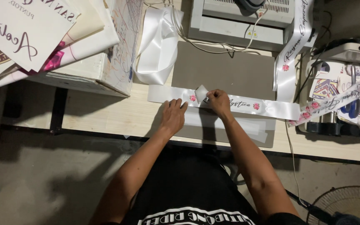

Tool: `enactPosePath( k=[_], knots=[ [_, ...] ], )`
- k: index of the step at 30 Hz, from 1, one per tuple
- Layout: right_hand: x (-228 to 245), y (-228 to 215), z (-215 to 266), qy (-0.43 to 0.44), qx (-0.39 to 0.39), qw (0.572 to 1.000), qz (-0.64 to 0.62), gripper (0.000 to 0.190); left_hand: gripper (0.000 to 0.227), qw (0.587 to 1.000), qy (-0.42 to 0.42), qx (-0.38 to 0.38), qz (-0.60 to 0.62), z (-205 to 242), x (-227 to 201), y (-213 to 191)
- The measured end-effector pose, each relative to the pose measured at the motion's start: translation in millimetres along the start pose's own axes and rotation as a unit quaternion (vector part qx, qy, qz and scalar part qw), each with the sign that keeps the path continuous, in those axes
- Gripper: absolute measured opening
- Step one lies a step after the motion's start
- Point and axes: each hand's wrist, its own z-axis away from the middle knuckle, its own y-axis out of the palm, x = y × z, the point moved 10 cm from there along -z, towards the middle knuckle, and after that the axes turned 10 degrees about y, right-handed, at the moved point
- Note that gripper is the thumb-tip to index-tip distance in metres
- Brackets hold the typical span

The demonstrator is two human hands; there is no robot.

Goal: The person places printed transfer stickers onto white satin ribbons laid on a heat press. They use a handheld heat gun to apply heat to the sticker area, then peel off the backing film to reveal the transferred text and graphics on the ribbon.

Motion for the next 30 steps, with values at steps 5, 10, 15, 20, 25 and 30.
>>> enactPosePath(
  k=[5, 10, 15, 20, 25, 30],
  knots=[
    [-40.8, -22.9, -28.9, -0.008, 0.005, 0.994, -0.106, 0.016, 0.046, 1.000, 0.000, 0.005, 0.029, -2.0, 2.1, 2.8],
    [-69.0, -56.9, -37.8, 0.040, 0.005, 0.981, -0.190, 0.012, 0.043, 0.999, -0.005, -0.015, 0.053, -6.3, 1.1, -7.6],
    [-119.2, -87.6, -65.0, 0.039, -0.005, 0.969, -0.245, 0.011, 0.041, 0.997, -0.021, -0.007, 0.074, -10.6, 5.8, -1.7],
    [-142.8, -143.8, -63.0, 0.062, -0.033, 0.966, -0.250, 0.011, 0.042, 0.996, -0.018, -0.023, 0.088, -12.3, 3.1, -14.0],
    [-168.5, -211.3, -61.2, 0.102, -0.055, 0.957, -0.267, 0.013, 0.041, 0.994, -0.030, -0.006, 0.101, -18.2, 4.9, -10.6],
    [-187.3, -285.0, -60.9, 0.103, -0.103, 0.938, -0.315, 0.012, 0.041, 0.995, -0.049, 0.037, 0.081, -26.6, 4.4, -13.9]
  ],
)
